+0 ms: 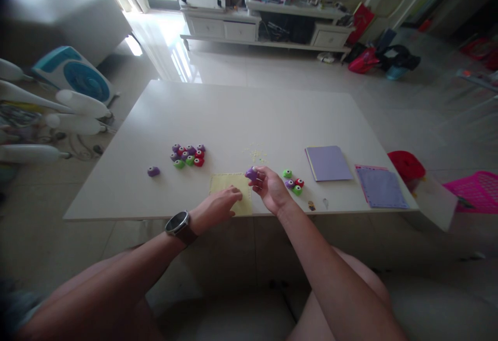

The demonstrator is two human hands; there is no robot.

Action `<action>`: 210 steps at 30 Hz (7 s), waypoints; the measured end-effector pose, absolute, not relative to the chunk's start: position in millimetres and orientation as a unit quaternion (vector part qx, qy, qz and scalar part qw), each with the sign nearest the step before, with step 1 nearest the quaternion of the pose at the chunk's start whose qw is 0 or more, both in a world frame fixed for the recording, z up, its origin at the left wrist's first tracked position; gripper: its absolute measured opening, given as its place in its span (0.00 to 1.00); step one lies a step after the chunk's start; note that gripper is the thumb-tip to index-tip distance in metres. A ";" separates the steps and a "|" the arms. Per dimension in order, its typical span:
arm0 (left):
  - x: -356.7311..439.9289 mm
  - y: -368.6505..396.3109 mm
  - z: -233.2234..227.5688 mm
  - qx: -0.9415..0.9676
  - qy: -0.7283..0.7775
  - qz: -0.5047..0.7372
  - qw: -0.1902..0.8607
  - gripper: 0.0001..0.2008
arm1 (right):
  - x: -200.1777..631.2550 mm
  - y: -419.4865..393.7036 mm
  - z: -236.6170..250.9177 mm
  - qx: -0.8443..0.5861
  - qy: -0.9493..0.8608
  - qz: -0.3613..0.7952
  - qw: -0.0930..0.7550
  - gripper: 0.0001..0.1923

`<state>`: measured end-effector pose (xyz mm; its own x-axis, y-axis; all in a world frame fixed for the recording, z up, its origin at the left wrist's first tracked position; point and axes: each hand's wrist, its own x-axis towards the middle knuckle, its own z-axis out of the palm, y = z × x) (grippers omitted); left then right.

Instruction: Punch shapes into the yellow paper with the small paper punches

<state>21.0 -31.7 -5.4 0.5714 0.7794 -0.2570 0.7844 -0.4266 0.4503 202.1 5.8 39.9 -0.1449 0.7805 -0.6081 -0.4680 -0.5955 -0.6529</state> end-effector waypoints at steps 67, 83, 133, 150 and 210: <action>26.5 -32.8 1.0 0.848 0.459 -0.035 0.261 0.12 | 194.7 0.2 32.0 -0.508 -0.172 0.731 0.422 0.03; 26.3 -33.6 -7.8 0.851 0.458 -0.017 0.256 0.12 | 194.8 -0.3 30.4 -0.502 -0.174 0.732 0.426 0.04; 14.7 -42.3 -18.3 0.862 0.412 0.070 0.288 0.12 | 242.5 -2.2 -20.0 -0.626 -0.635 0.439 0.112 0.09; 18.9 -39.3 -13.3 0.857 0.436 0.039 0.270 0.09 | 236.1 -5.7 -22.4 -0.584 -0.728 0.355 0.046 0.10; 18.9 -36.3 -17.5 0.868 0.422 0.042 0.259 0.03 | 232.3 -7.6 -25.0 -0.550 -0.707 0.436 0.092 0.06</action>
